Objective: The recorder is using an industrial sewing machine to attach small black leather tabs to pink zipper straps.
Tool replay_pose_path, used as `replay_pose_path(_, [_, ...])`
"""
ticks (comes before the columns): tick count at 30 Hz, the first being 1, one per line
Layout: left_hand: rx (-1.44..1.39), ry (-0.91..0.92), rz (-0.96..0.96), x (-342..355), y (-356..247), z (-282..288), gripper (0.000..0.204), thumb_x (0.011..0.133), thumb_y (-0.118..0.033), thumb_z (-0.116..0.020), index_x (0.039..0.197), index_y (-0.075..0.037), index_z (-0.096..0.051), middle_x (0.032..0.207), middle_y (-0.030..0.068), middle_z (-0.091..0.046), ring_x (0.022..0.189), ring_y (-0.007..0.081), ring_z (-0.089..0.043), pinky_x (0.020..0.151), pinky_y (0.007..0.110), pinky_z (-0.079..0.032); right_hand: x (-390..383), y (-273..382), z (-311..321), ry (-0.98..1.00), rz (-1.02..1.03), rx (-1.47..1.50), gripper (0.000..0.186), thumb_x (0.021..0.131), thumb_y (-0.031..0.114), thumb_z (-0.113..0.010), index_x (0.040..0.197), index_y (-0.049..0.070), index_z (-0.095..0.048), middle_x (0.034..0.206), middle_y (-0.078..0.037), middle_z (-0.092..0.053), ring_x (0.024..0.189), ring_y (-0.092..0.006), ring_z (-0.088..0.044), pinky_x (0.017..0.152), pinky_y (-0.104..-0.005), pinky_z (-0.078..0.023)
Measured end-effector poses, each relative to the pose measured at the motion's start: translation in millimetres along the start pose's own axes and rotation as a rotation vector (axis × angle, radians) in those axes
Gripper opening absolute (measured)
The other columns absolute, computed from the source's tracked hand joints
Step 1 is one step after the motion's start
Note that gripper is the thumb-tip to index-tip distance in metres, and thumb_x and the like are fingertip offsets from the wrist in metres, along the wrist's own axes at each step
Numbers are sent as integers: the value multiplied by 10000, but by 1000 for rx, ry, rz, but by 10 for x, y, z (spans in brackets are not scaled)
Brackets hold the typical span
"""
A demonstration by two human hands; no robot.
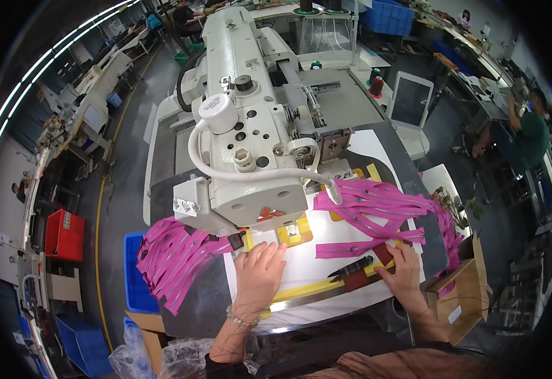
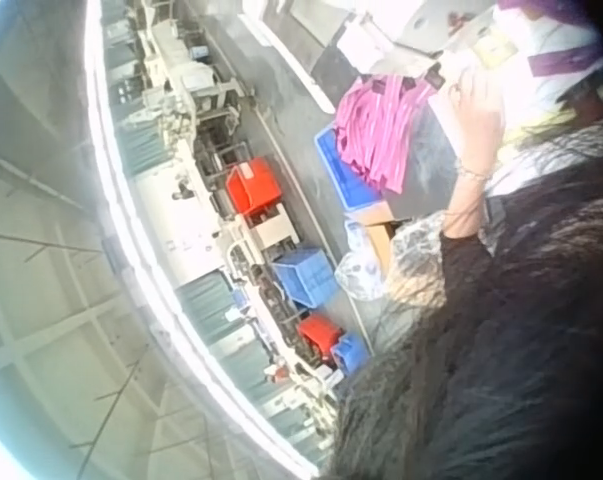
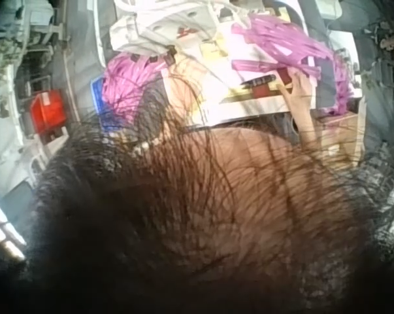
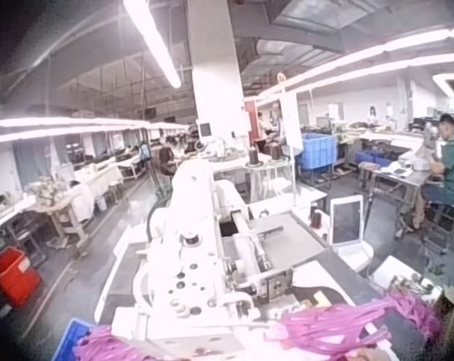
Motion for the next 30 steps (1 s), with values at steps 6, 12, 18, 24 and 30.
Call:
replay_pose_path(6, [-175, 26, -221, 145, -361, -162, 348, 795, -186, -693, 1132, -124, -630, 1038, 0, -638, 984, 163, -584, 846, 348, -396, -48, -90, -173, 91, -18, 52, 393, 738, 123, -725, 1077, -17, -583, 981, -154, -533, 883, -347, -539, 751, -428, -447])
replay_pose_path(12, [-194, 27, -325, 123, -400, -395, 280, 803, -149, -679, 1073, -85, -641, 928, -14, -641, 814, 131, -598, 703, 299, -425, -43, 9, -302, 239, 137, -208, 417, 735, 79, -676, 1121, -33, -563, 864, -125, -555, 810, -293, -577, 678, -390, -485])
replay_pose_path(18, [-239, -15, -298, 80, -316, -374, 255, 807, -141, -682, 1057, -98, -654, 784, -27, -631, 695, 115, -586, 643, 272, -414, 263, -72, 1, 267, 118, -135, 280, 755, 26, -624, 1034, 21, -603, 768, -117, -596, 695, -303, -600, 634, -405, -477])
replay_pose_path(24, [-722, -106, -74, 55, -156, -298, 419, 780, -128, -752, 1185, -120, -642, 663, -8, -638, 522, 118, -558, 532, 255, -439, 698, 652, 105, 289, 177, 534, 173, 747, -1, -697, 894, 31, -610, 819, -117, -655, 769, -303, -629, 665, -384, -481])
replay_pose_path(30, [-1103, 43, 148, 2, -129, -389, 424, 807, -141, -747, 1216, -116, -639, 730, 20, -669, 530, 99, -564, 518, 246, -467, 762, 1098, 32, 353, 303, 784, 206, 713, -19, -719, 868, 39, -597, 1009, -105, -661, 829, -281, -650, 693, -339, -523])
Point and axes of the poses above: each hand's wrist, its own x-axis towards the middle knuckle, its own z-axis out of the back of the hand, y = z × x, the point moved 8 cm from there along x, towards the middle knuckle
